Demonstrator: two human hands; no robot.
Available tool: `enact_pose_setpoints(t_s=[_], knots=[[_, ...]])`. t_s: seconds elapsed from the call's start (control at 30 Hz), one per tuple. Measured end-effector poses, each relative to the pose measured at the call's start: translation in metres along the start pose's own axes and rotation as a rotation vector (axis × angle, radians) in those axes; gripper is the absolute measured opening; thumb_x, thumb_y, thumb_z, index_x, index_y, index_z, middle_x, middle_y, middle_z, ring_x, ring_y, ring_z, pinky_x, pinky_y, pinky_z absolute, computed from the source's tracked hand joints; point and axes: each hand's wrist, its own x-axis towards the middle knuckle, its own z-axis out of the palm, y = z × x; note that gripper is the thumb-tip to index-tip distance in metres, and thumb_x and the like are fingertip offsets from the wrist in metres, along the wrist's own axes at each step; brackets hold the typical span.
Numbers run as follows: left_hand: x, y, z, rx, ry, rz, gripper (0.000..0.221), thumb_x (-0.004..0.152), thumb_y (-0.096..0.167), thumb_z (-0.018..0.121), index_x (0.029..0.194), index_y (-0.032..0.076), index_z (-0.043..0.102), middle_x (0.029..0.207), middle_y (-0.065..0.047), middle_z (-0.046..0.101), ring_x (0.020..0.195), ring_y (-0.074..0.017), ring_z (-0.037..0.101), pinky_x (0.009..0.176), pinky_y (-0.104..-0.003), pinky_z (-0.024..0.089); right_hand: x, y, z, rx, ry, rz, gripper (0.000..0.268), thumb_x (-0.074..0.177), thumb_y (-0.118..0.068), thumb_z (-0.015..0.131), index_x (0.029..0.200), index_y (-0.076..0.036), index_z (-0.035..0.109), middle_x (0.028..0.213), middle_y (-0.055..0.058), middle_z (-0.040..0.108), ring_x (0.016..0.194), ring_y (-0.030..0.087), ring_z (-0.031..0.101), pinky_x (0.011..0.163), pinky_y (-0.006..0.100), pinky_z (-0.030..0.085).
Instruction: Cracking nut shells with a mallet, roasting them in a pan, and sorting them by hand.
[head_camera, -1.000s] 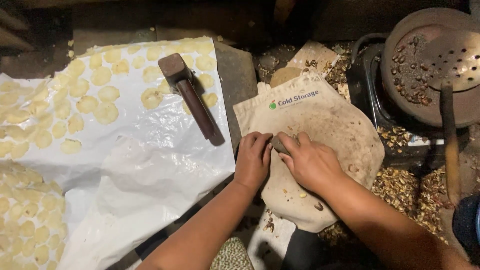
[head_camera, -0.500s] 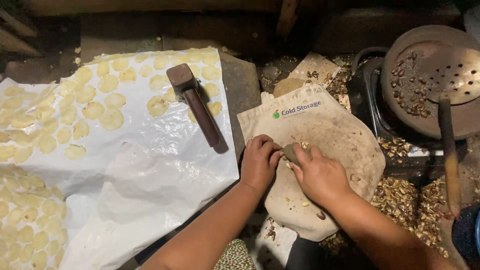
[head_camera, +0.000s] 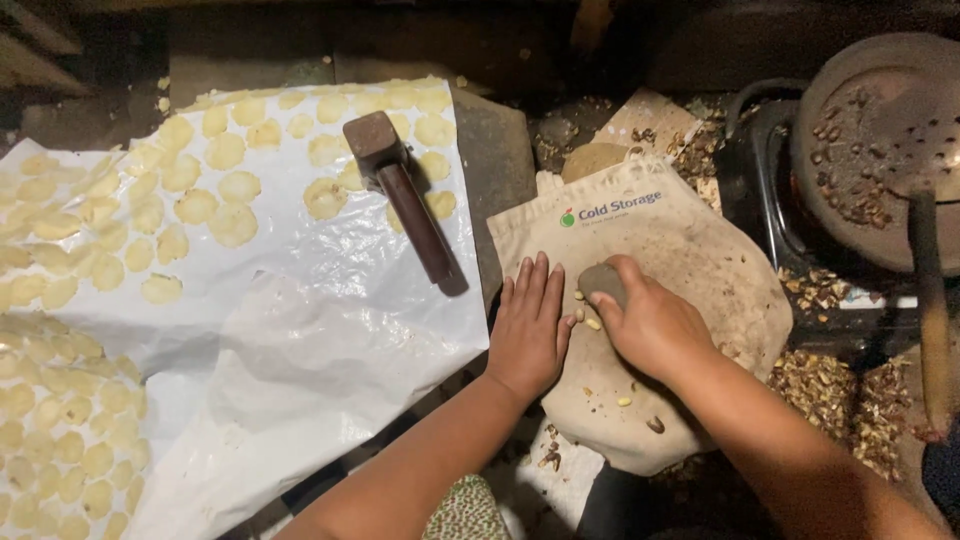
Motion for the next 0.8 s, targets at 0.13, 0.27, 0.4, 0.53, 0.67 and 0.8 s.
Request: enact_pose_setpoints(t_s=[0.13, 0.27, 0.4, 0.53, 0.67, 0.8], knots=[[-0.002, 0.0, -0.001, 0.045, 0.023, 0.018, 0.063, 0.106, 0.034, 0.046, 0.16, 0.004, 0.031, 0.166, -0.025, 0.03, 0.154, -0.0414, 0.026, 0.123, -0.058, 0.019, -0.004, -0.011, 0.001, -0.026, 0.018, -0.021, 0.054, 0.098, -0.048, 0.047, 0.147, -0.028, 0.037, 0.124, 0.021, 0.067, 0.113, 0.045, 0.068, 0.096, 0.057, 0.053], [0.001, -0.002, -0.003, 0.013, 0.053, 0.034, 0.061, 0.106, 0.033, 0.047, 0.158, 0.004, 0.035, 0.164, -0.026, 0.033, 0.152, -0.043, 0.031, 0.121, -0.06, 0.023, -0.025, -0.032, -0.011, -0.25, 0.127, -0.136, 0.049, 0.1, -0.046, 0.044, 0.145, -0.027, 0.043, 0.115, 0.019, 0.066, 0.092, 0.044, 0.075, 0.083, 0.054, 0.059], [-0.004, -0.008, -0.01, -0.132, 0.089, 0.067, 0.056, 0.103, 0.032, 0.057, 0.155, 0.014, 0.044, 0.161, -0.02, 0.038, 0.151, -0.043, 0.033, 0.123, -0.057, 0.026, -0.031, -0.004, -0.015, -0.295, 0.311, -0.132, 0.049, 0.1, -0.045, 0.046, 0.147, -0.03, 0.044, 0.12, 0.019, 0.06, 0.092, 0.046, 0.074, 0.08, 0.054, 0.059], [-0.001, -0.023, 0.003, -0.075, 0.154, 0.187, 0.042, 0.1, 0.037, 0.062, 0.141, 0.031, 0.058, 0.142, -0.003, 0.055, 0.137, -0.0316, 0.051, 0.117, -0.053, 0.037, -0.03, 0.049, 0.007, -0.38, 0.414, -0.093, 0.049, 0.101, -0.038, 0.049, 0.149, -0.029, 0.046, 0.141, 0.017, 0.049, 0.113, 0.043, 0.067, 0.095, 0.05, 0.053], [0.025, -0.022, 0.0, 0.001, 0.186, 0.35, 0.017, 0.1, 0.042, 0.06, 0.111, 0.032, 0.069, 0.118, 0.004, 0.06, 0.117, -0.0227, 0.057, 0.109, -0.047, 0.042, -0.035, 0.056, 0.011, -0.333, 0.278, -0.019, 0.069, 0.094, -0.04, 0.058, 0.157, -0.036, 0.032, 0.154, 0.015, 0.04, 0.13, 0.04, 0.056, 0.108, 0.054, 0.041], [0.036, -0.01, 0.0, 0.153, 0.078, 0.424, 0.016, 0.102, 0.039, 0.055, 0.105, 0.025, 0.062, 0.112, 0.001, 0.058, 0.114, -0.0209, 0.057, 0.105, -0.043, 0.044, -0.052, 0.044, -0.007, -0.275, 0.247, -0.002, 0.062, 0.095, -0.035, 0.059, 0.155, -0.031, 0.042, 0.154, 0.018, 0.044, 0.137, 0.036, 0.051, 0.113, 0.056, 0.034]])
